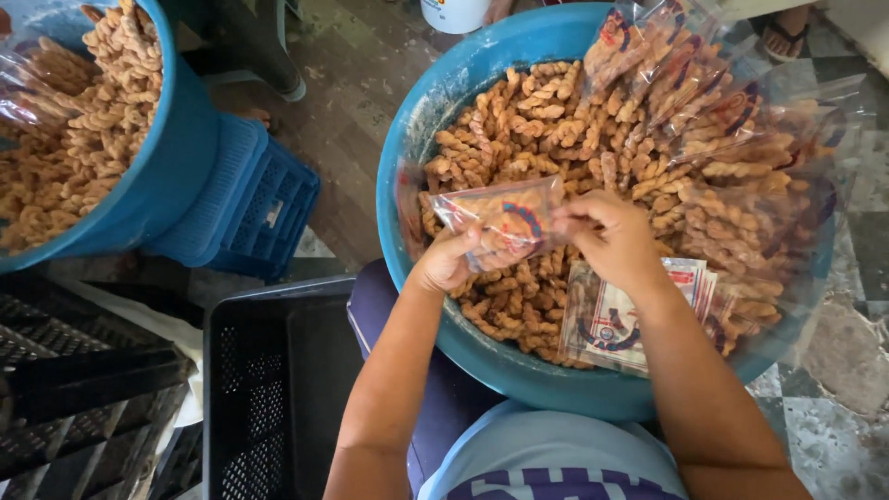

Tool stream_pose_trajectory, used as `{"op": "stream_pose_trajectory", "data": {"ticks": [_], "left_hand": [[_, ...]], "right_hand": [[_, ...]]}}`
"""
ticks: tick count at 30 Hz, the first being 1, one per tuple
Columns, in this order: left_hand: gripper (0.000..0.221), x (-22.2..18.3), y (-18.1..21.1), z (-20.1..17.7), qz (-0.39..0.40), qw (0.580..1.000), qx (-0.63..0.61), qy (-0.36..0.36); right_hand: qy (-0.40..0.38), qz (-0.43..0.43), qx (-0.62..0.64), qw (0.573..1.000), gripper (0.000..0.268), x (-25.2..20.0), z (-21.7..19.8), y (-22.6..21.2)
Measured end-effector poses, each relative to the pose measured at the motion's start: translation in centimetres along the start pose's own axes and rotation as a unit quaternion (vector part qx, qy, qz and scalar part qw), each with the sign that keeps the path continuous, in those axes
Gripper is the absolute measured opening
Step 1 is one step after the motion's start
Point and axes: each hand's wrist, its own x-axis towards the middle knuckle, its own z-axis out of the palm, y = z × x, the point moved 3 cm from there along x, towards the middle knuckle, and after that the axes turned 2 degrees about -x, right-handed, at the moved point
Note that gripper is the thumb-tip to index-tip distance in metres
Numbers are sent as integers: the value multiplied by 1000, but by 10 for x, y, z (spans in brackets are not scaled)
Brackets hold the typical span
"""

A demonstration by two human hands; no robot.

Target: The person scoops twisted fried snacks from a large blue basin and places them into small clear plastic bags. The person then folds the top of each bag to close it and sets it aside. The process is repeated continuously throughout the clip.

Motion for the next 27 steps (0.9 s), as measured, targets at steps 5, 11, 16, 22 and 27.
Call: {"op": "stream_pose_trajectory", "data": {"ticks": [5,11,16,22,27], "left_hand": [[47,-5,-19,-33,-11,998,-40,37],[56,5,-27,-42,-30,999,-22,1],[54,2,-7,-15,-5,999,-51,4],[48,5,13,12,65,995,-71,40],[35,6,-6,-14,35,991,-62,111]], "right_hand": [[52,-39,24,998,11,9,-11,-19],[53,45,96,993,15,7,14,-29],[112,-4,49,992,9,7,22,-16],[67,-3,187,980,40,10,26,-56],[83,-8,124,989,9,2,44,-35]]}}
